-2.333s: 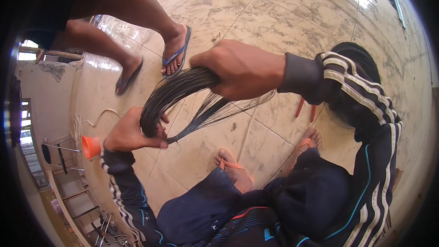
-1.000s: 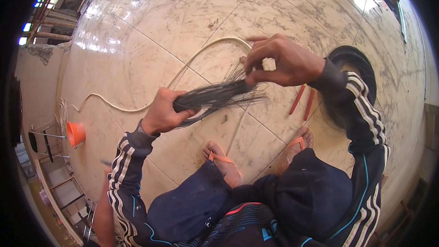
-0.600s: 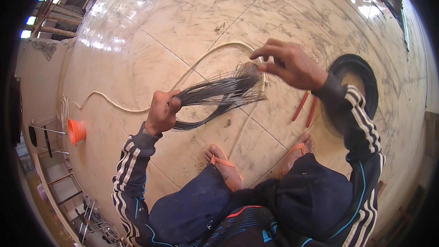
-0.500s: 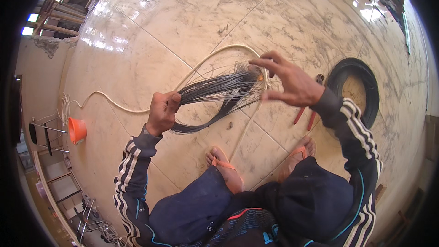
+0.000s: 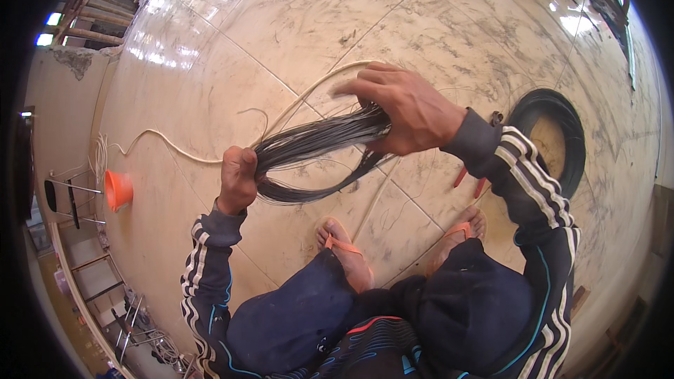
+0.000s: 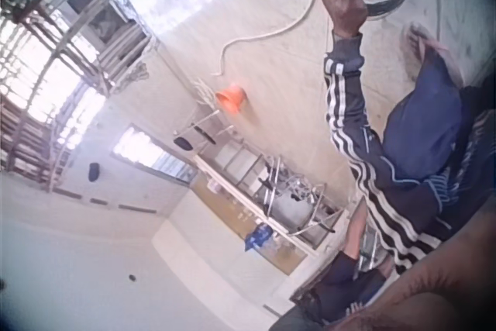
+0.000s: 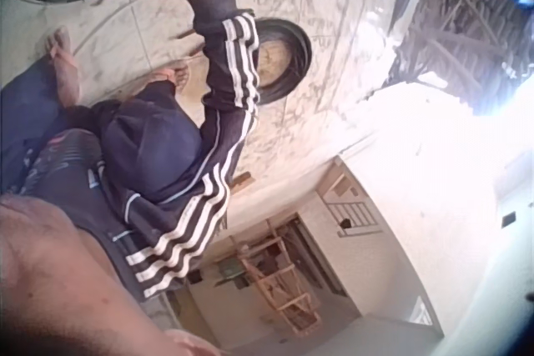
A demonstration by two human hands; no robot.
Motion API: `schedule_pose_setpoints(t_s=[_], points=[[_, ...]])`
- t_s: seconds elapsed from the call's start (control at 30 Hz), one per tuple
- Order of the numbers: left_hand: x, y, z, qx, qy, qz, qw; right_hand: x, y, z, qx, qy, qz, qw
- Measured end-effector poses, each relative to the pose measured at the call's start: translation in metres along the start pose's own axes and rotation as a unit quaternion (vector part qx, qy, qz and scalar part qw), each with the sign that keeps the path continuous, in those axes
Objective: The person sits on a tiled floor and repeatedly cuts a coil of black wire into short segments using pliers. They gather the cut pieces into a bundle and continue cutting additional lengths from the coil.
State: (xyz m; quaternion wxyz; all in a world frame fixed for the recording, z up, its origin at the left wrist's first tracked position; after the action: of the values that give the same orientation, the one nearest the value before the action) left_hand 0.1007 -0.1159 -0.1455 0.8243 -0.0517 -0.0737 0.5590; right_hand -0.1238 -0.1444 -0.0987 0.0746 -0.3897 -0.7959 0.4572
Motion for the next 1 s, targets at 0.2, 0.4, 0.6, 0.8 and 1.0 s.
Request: schedule_pose_setpoints(t_s=[0.2, 0.4, 0.6, 0.8, 1.0], points=[[0.018, 0.021, -0.033, 0.070, -0.117, -0.105, 0.985, -0.007, 0.027, 0.010, -0.080, -0.022, -0.024, 0.996], [0.028, 0.043, -0.032, 0.117, -0.252, -0.293, 0.915, 0.000, 0.031, -0.003, -0.067, -0.058, -0.051, 0.995], [0.022, 0.061, 0.025, 0.113, -0.280, -0.353, 0.885, -0.008, 0.012, -0.027, -0.037, -0.120, 0.026, 0.992], [0.016, 0.059, 0.032, 0.109, -0.267, -0.240, 0.927, -0.016, -0.001, -0.018, -0.057, -0.083, 0.023, 0.995], [0.030, 0.080, 0.011, 0.151, -0.244, -0.319, 0.903, -0.008, 0.012, -0.013, 0.000, -0.061, -0.009, 0.998]])
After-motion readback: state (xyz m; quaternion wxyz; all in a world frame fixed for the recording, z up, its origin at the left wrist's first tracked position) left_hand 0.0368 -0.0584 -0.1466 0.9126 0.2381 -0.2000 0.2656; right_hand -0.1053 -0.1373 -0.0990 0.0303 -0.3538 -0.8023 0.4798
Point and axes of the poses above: each hand's wrist, its own x-axis away from the middle knuckle, its own y-axis out of the palm, z = x × y, the point moved 9 cm from there along -x, towards the middle knuckle, and after that the axes turned 6 degrees about x, right-handed, at the moved point
